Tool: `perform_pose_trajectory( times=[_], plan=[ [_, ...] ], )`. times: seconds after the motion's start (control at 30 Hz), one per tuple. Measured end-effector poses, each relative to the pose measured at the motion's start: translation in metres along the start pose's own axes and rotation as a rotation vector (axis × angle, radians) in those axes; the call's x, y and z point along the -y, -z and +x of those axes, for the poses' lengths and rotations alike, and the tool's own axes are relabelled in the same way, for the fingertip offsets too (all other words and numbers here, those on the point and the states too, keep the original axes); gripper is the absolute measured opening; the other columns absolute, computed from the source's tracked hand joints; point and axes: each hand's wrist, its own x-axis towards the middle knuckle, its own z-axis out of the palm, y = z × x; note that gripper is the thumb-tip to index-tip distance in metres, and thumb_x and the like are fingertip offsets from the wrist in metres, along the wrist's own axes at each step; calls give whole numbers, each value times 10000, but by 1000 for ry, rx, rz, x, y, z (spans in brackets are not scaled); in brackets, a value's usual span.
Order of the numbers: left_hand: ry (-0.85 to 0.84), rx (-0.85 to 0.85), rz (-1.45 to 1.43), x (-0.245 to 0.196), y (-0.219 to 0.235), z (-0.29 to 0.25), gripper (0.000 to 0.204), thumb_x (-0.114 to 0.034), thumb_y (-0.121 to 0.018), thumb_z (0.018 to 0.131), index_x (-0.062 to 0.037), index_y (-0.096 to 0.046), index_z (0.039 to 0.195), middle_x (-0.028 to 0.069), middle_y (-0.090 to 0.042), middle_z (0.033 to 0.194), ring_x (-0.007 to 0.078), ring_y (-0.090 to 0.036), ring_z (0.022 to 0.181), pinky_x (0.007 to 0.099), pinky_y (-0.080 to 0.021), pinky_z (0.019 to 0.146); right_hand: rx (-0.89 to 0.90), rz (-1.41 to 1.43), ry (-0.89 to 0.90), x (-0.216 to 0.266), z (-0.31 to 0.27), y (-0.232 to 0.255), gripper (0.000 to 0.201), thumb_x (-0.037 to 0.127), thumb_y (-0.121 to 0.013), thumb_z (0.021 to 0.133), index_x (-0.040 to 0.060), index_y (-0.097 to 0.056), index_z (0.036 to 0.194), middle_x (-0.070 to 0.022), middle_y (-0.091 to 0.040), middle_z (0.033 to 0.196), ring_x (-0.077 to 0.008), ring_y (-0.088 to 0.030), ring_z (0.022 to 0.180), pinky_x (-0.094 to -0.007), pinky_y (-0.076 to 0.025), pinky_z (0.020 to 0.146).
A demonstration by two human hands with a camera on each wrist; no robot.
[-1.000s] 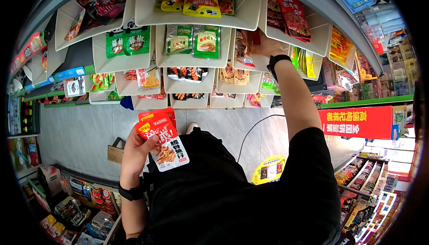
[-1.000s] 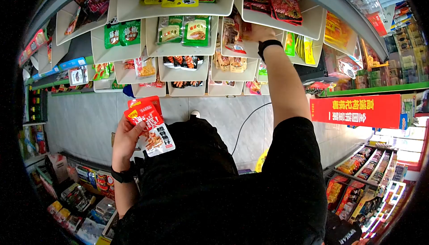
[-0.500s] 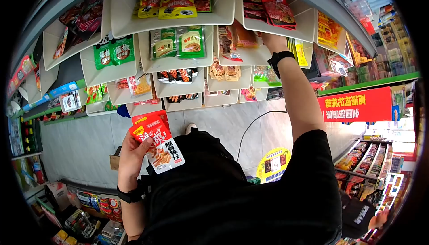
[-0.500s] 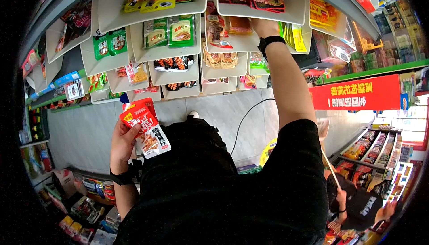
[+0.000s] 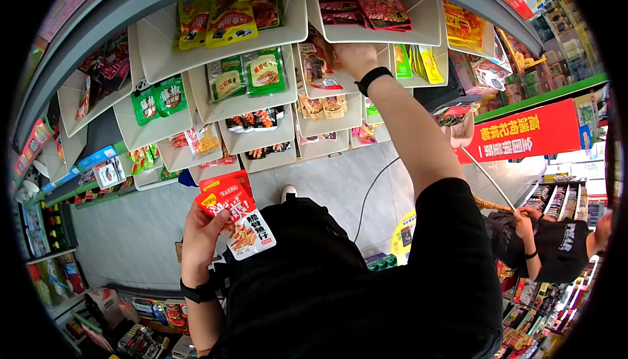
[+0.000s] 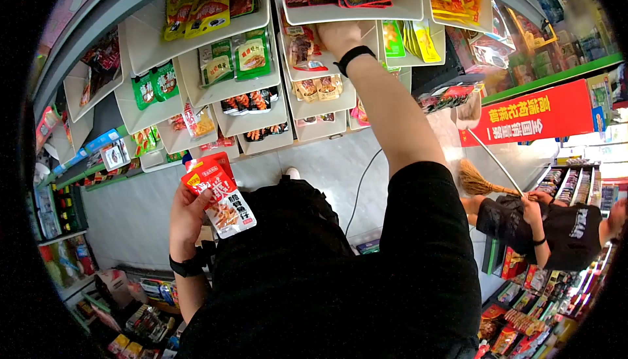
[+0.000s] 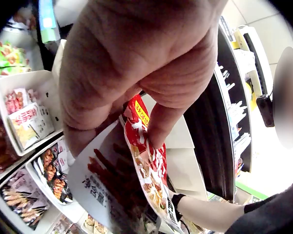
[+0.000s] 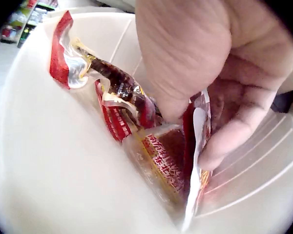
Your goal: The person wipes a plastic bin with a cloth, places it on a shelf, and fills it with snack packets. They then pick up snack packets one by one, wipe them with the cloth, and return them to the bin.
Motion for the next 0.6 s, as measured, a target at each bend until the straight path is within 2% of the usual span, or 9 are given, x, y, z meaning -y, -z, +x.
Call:
perform_pose_trajectory(
  times=[0.1, 0.13, 0.23, 0.27, 0.4, 0.5, 0.53, 0.57, 0.6],
  plan=[
    [1, -7, -19, -1, 6, -3, 300, -18, -602, 895, -13, -502, 1177, 66, -660, 1054, 124, -630, 928, 273, -493, 840, 68, -193, 36, 11, 13, -12, 346, 184, -523, 888, 107, -603, 1215, -104, -582, 1256, -293, -541, 1163, -547, -476, 852],
    [-7, -7, -23, -4, 7, -5, 288, -22, -603, 895, -15, -509, 1167, 65, -661, 1051, 123, -631, 920, 275, -493, 839, -18, -248, 14, 6, 20, -40, 427, 417, -439, 929, 143, -559, 1234, -96, -637, 1119, -270, -603, 1032, -468, -445, 887],
    [8, -32, -25, -8, 15, -10, 283, -25, -606, 895, -14, -512, 1161, 68, -663, 1045, 124, -631, 918, 277, -493, 839, -141, -177, 76, -6, 33, -77, 457, 444, -435, 931, 174, -516, 1291, -98, -622, 1140, -289, -596, 1031, -463, -450, 876],
    [6, -49, -18, -9, 18, -12, 281, -30, -610, 894, -13, -513, 1158, 69, -665, 1040, 126, -632, 917, 279, -493, 838, -104, -54, 105, -8, 34, -79, 442, 412, -466, 926, 172, -510, 1294, -133, -626, 1104, -328, -607, 975, -456, -471, 832],
    [9, -79, -52, -10, 38, -17, 287, -28, -607, 894, -13, -510, 1164, 74, -663, 1044, 131, -632, 921, 282, -495, 837, -191, 255, 155, -17, 28, -67, 392, 355, -538, 900, 163, -553, 1241, -162, -644, 1015, -352, -631, 857, -450, -501, 739],
    [22, -57, -56, -6, 64, -18, 291, -18, -601, 894, -11, -507, 1170, 78, -660, 1054, 134, -632, 928, 285, -497, 835, -27, 291, 59, -10, 10, -20, 365, 364, -547, 887, 169, -617, 1187, -149, -643, 1090, -341, -625, 942, -429, -499, 814],
    [29, -51, -72, -8, 70, -19, 292, -15, -600, 894, -11, -507, 1170, 79, -659, 1057, 135, -631, 930, 286, -498, 834, 105, 254, 44, 5, -2, 26, 364, 372, -556, 883, 166, -633, 1174, -144, -637, 1126, -340, -618, 987, -420, -499, 843],
    [32, -45, -90, -9, 78, -20, 292, -12, -599, 893, -10, -506, 1170, 80, -658, 1059, 135, -631, 932, 286, -499, 833, 89, 299, 6, 2, -1, 20, 367, 350, -545, 895, 141, -612, 1190, -164, -629, 1143, -358, -606, 1017, -428, -495, 857],
    [33, -33, -86, -9, 88, -21, 300, -12, -602, 890, -9, -502, 1173, 78, -655, 1058, 135, -631, 931, 286, -501, 834, 63, 282, -8, -11, 6, -9, 369, 341, -541, 900, 125, -601, 1193, -177, -623, 1147, -368, -599, 1028, -432, -492, 862]
  ],
)
